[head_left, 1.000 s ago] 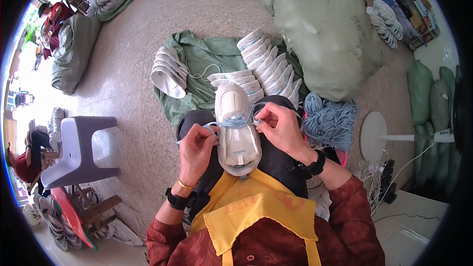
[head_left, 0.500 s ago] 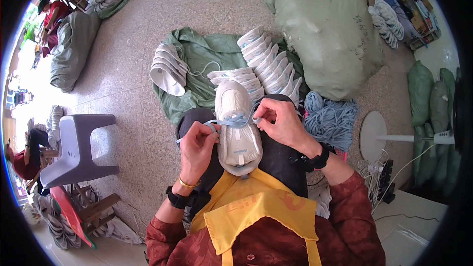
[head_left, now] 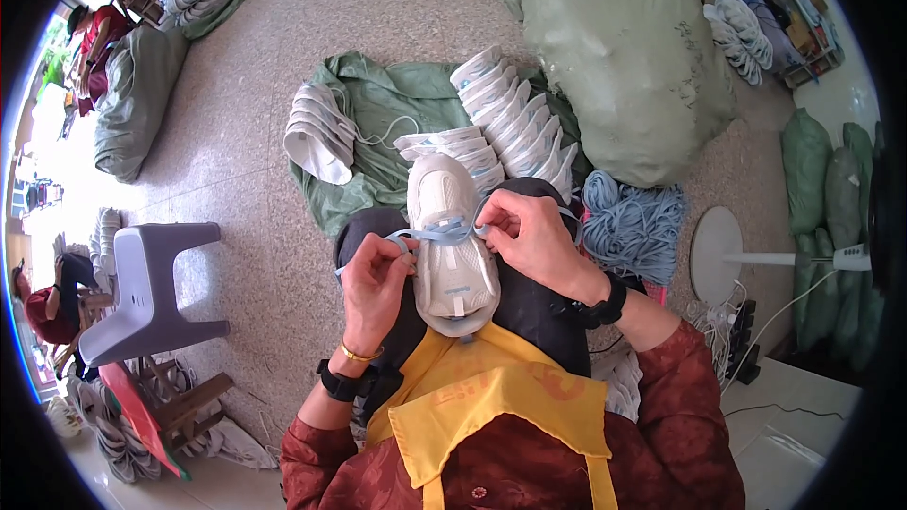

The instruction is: Lacing white sneakers in a shoe manufacturing workshop.

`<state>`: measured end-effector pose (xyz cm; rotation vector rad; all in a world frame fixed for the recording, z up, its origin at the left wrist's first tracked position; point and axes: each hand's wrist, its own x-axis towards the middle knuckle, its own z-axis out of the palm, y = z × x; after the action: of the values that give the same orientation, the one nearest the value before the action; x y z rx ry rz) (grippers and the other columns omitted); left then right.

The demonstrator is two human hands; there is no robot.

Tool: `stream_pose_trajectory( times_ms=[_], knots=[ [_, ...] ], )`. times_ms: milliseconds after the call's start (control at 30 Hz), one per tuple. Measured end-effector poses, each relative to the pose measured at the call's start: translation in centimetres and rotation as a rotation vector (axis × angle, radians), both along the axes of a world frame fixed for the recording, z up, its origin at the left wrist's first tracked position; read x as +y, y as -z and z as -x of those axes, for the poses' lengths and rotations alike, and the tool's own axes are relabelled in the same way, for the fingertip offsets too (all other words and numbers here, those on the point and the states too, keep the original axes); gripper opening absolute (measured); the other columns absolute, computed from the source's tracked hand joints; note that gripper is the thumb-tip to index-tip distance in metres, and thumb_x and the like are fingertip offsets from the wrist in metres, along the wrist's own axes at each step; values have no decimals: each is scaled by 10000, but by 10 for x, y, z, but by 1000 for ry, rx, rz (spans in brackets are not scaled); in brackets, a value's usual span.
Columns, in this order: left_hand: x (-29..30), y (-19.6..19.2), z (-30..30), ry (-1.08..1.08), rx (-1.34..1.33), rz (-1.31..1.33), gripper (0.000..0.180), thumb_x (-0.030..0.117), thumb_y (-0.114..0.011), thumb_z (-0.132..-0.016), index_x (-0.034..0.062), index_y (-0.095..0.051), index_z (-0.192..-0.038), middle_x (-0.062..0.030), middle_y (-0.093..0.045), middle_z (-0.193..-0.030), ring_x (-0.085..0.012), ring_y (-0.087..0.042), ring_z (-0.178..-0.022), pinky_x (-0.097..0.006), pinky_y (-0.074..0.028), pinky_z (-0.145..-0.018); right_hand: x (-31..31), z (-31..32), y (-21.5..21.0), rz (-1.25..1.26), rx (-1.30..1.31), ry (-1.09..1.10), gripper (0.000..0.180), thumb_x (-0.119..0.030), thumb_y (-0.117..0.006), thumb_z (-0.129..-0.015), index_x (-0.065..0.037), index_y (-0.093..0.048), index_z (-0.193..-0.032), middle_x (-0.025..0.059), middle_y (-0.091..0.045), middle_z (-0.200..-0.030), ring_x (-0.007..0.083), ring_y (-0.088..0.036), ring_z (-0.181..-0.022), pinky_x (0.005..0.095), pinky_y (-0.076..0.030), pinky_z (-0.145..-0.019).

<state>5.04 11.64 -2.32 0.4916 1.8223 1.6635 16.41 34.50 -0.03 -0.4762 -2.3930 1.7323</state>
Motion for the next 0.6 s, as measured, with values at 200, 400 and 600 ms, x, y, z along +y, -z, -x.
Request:
stream_pose_trajectory(
  times_ms=[200, 400, 600],
  knots=[
    [4, -1, 0, -42, -23, -45, 61, -29, -593, -1014, 8, -569, -972, -120, -718, -1146, -92, -635, -898, -258, -551, -845, -1, -5, 0, -34, -21, 18, 74, 15, -698, -952, 59, -671, -1005, 69, -745, -851, 104, -740, -767, 256, -606, -674],
    [10, 4, 0, -98, -84, -157, 71, -55, -594, -1004, -9, -553, -968, -122, -712, -1117, -94, -649, -872, -246, -553, -833, -2, -4, 0, 132, -26, 122, 250, -179, -698, -1015, 70, -698, -994, 104, -750, -810, 146, -750, -709, 279, -620, -638],
    [11, 11, -2, -126, -112, -217, 73, -64, -594, -1004, -13, -551, -976, -130, -706, -1131, -98, -661, -888, -246, -563, -841, -4, -8, -19, 133, -166, 138, 271, -196, -679, -1029, 61, -688, -944, 78, -716, -768, 119, -712, -670, 260, -592, -607]
  ],
)
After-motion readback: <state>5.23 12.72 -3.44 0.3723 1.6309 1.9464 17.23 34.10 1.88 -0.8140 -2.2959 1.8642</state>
